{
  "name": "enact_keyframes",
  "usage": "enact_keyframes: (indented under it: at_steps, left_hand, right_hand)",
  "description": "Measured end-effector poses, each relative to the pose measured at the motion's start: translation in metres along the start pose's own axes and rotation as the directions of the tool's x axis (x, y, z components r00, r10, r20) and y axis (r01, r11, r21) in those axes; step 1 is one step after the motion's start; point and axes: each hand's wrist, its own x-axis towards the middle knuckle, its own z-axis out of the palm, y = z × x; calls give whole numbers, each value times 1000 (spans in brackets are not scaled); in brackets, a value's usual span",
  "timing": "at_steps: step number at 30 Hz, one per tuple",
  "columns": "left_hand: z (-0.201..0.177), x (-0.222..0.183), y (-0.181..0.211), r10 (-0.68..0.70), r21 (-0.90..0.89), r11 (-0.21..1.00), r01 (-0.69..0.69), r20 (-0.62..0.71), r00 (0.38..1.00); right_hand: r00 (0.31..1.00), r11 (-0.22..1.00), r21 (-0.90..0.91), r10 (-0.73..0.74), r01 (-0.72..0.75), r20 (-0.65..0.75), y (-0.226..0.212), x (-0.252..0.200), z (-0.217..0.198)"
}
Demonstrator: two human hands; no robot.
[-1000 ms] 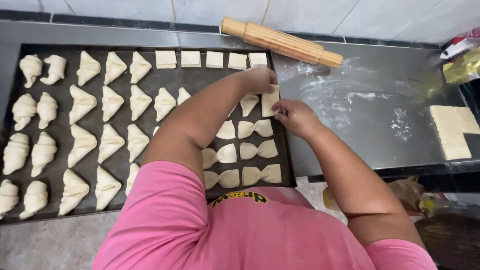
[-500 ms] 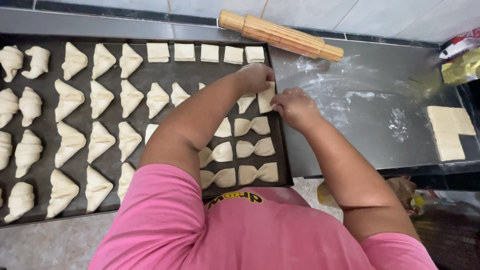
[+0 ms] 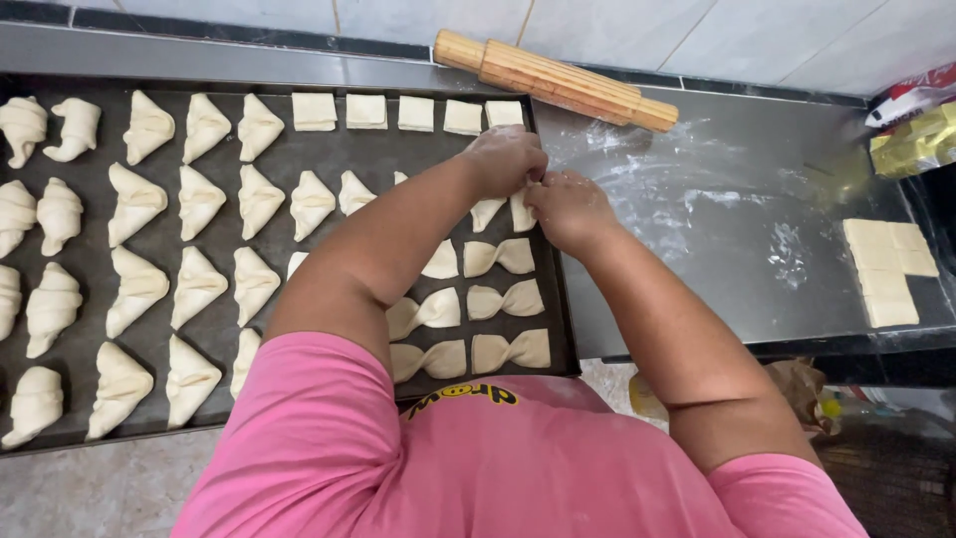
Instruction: Picking up pre-cut dough squares, folding them into decorative shapes, and arranging them neatly on a metal baking tray.
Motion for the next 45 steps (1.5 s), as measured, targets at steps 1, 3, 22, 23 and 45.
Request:
enact_keyframes:
  at_steps: [1,3,22,23,45]
  left_hand:
    - [-5,-2,4,-1,-1,1000,1,0,1000]
    - [-13,-6,11,13,113,994,-15,23,1000]
    - [-24,-36,33,46,351,935,-42,-1,999]
    - [-24,-37,33,44,355,934,-46,13,999]
    - [-91,-24,83,-333,339,922,186,451,828]
  right_hand:
    - [1000,1000,0,-1,1,1,0,3,3]
    - [998,993,105,59,-62,28,-2,9,10]
    - [786,990,40,-82,135,-613,-22,-23,46]
    - [829,993,72,-40,96,-558,-29,-27,38]
    - [922,989,-146,-91,38,-375,-45,-6,19]
